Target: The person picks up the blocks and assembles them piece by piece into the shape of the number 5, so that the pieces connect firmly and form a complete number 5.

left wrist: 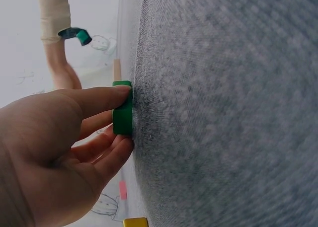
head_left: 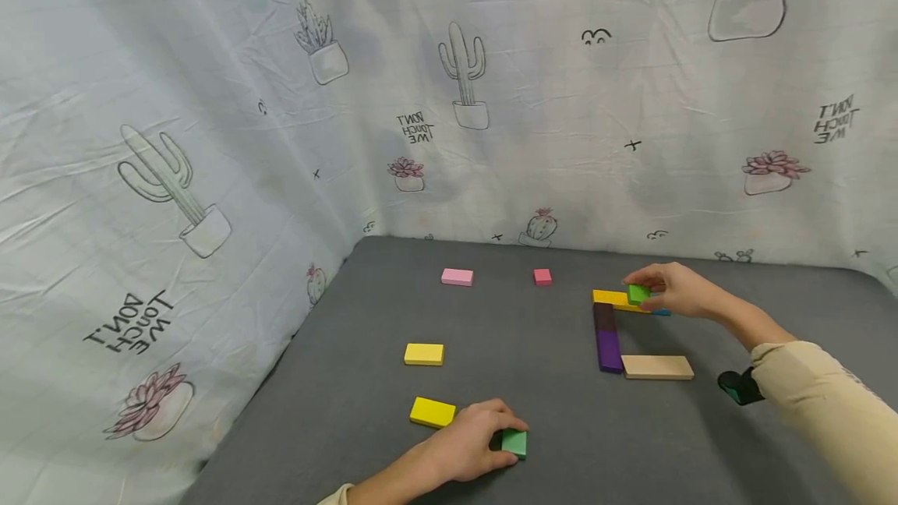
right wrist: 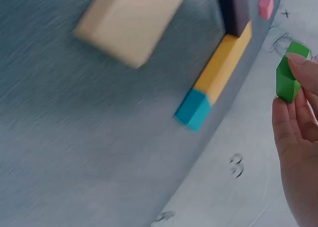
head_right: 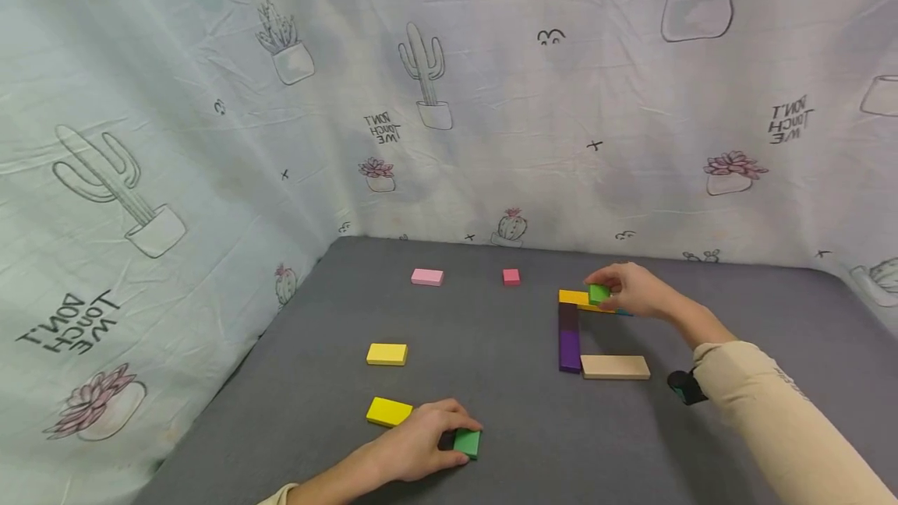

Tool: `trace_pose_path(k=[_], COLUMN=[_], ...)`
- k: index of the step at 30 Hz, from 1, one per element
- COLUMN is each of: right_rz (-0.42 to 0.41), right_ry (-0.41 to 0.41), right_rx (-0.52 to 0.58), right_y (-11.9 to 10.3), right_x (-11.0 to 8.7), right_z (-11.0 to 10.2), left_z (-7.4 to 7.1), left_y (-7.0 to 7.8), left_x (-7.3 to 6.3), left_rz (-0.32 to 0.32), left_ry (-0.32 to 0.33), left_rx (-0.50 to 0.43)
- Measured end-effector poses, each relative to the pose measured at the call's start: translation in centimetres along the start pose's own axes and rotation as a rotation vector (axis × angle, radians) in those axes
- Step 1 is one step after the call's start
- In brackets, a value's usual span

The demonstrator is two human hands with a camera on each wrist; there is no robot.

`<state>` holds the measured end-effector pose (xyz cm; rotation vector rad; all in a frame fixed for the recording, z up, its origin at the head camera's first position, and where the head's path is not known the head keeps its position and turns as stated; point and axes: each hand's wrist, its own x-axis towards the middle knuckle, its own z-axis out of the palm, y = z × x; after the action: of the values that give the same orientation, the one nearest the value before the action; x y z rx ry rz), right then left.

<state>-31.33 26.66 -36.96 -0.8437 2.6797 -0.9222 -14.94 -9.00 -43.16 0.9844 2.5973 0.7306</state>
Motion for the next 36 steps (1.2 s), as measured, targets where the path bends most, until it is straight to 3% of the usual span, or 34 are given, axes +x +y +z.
trace_pose_path(k=[10, 20, 25, 36], right_rz=[0.019, 0.012, -0.021, -0.135], right_ry=[-0.034, -0.063, -0.103, -0.109], right_rx=[-0.004, -0.036, 0.014, 0.049], right_y=[2.6, 5.0, 5.5, 5.7], right_x=[-4.1, -8.0, -8.9, -9.7], right_z=[-0.4, 0.9, 1.4, 2.5], left_z=[-0.1, -0.2, -0.2, -0.1], left_y=[0.1, 0.0, 0.0, -0.1], left_x=[-0.3, -0.1, -0.1, -0.1], left_rz=[-0.020, 0.003, -0.009, -0.015], left_ry=[0.003, 0.003, -0.008, -0.015], left_rx=[-0.008, -0.004, -0.002, -0.009])
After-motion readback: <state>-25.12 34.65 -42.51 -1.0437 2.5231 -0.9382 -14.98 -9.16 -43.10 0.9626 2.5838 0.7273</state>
